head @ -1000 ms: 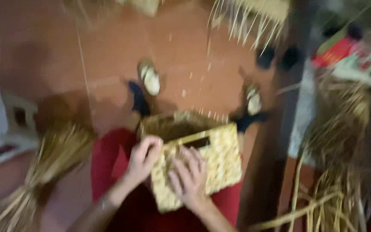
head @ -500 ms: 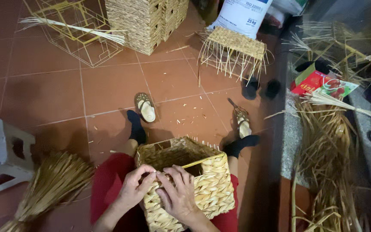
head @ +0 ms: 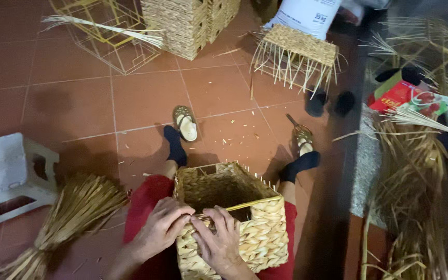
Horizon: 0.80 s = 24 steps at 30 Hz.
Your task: The person sits on the floor with a woven water-hyacinth basket on their lap, trims protruding straw ends with scissors, then bends and weaves thin bamboo strips along the basket rim, tucking and pressing the strips into the weave to finish the edge.
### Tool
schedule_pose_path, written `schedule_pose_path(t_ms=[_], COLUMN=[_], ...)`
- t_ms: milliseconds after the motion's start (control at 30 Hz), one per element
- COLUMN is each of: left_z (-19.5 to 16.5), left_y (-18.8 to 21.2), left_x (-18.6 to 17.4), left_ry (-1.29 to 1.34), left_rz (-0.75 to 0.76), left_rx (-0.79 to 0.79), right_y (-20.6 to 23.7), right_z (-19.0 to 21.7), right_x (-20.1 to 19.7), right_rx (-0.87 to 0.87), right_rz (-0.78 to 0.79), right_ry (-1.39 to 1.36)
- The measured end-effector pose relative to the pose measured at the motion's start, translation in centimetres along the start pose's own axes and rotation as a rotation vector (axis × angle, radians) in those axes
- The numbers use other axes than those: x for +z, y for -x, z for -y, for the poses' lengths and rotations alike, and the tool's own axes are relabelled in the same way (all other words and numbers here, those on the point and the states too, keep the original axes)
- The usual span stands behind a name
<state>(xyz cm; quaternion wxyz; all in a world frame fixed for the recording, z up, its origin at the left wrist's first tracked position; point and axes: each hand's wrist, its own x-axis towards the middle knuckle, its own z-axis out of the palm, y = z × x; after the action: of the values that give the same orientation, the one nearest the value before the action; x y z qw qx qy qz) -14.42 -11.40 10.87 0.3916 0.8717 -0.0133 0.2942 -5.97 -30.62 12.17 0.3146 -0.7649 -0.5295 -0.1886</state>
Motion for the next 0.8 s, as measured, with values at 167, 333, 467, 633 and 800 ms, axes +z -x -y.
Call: schedule_pose_path(t_ms=[167, 333, 467, 633, 800], left_z=[-0.4, -0.2, -0.4, -1.0, -1.1], left_y=[1.1, 2.2, 2.7, 3.2, 3.3], left_x=[-0.4, 0.0, -0.2, -0.3, 0.0], left_ry=[-0.115, -0.226, -0.208, -0.159, -0.199], left_rz=[0.034, 0.010, -0.023, -0.069, -0.075], left_rx=[0.018, 0.019, 0.011, 0.077, 0.128], right_y=[-0.4, -1.2, -1.9, -1.9, -1.8], right_z=[0.1, 0.1, 0.2, 0.1, -0.2], right_x=[-0.3, -0.9, -1.1, -1.4, -1.5], right_rx=[-0.027, -0.077, -0.092, -0.119, -0.126], right_rz=[0.003, 0.006, 0.035, 0.047, 0.073], right_ry=[0.022, 0.024, 0.045, 0.051, 0.047])
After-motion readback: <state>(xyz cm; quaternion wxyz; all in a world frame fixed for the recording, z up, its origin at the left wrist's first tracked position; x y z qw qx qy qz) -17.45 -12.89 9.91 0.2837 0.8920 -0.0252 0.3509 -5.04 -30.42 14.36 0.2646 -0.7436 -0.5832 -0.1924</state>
